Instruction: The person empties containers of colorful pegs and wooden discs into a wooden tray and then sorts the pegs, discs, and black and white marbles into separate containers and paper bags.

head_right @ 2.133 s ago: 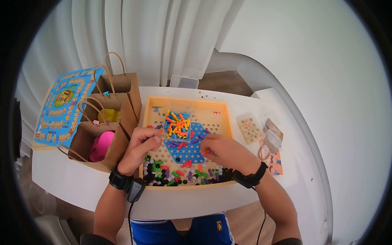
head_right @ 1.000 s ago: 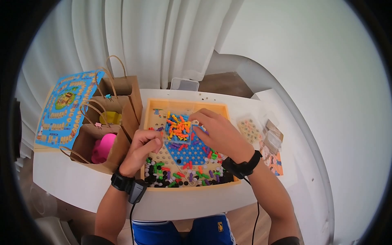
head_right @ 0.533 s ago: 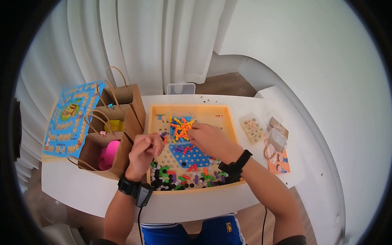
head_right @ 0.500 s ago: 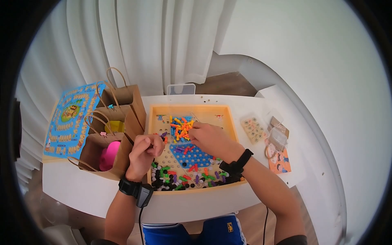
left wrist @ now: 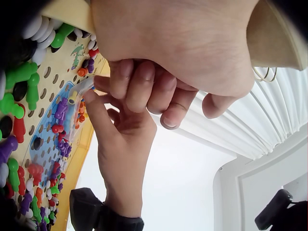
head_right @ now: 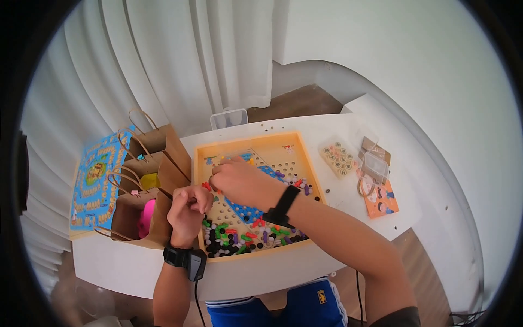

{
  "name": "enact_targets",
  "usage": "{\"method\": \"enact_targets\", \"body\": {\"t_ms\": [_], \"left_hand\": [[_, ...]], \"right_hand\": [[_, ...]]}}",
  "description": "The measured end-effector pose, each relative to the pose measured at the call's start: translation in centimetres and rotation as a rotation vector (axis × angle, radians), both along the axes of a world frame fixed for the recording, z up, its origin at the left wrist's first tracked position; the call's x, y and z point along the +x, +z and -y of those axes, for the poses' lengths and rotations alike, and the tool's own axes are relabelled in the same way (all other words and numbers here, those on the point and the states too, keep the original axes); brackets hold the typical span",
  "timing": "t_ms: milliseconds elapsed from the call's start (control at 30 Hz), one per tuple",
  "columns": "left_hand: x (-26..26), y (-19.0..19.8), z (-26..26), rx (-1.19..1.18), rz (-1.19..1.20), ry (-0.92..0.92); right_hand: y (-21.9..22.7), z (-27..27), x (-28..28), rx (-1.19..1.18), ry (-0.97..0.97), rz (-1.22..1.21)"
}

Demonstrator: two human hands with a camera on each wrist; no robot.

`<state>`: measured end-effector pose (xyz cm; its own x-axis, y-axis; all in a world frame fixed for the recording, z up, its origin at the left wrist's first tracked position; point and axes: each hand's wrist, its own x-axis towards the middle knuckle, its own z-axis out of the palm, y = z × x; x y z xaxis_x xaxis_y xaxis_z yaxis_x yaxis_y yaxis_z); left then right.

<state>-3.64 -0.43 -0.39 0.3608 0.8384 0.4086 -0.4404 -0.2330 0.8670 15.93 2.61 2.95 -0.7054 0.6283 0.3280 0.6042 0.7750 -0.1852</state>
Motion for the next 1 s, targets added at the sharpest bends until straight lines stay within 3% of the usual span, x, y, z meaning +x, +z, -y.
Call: {"method": "enact_targets", "body": {"t_ms": [700, 767, 833, 1000], "left_hand": [[0.1, 0.3, 0.0, -0.001, 0.012, -0.040], [-0.1, 0.3, 0.0, -0.001, 0.013, -0.037], [-0.2, 0.1, 0.1, -0.020, -0.003, -0.028], [-0.2, 0.2, 0.1, -0.033, 0.002, -0.015]], "right_hand": [[-1.1, -1.0, -1.9, -0.103, -0.043, -0.001], [-0.1, -0.6, -1.1, -0.126, -0.054, -0.003], [1.5, 0.3, 0.4, -0.113, -0.107, -0.199], [4.2, 2.4, 6.3, -0.324, -0.133, -0.147]]}}
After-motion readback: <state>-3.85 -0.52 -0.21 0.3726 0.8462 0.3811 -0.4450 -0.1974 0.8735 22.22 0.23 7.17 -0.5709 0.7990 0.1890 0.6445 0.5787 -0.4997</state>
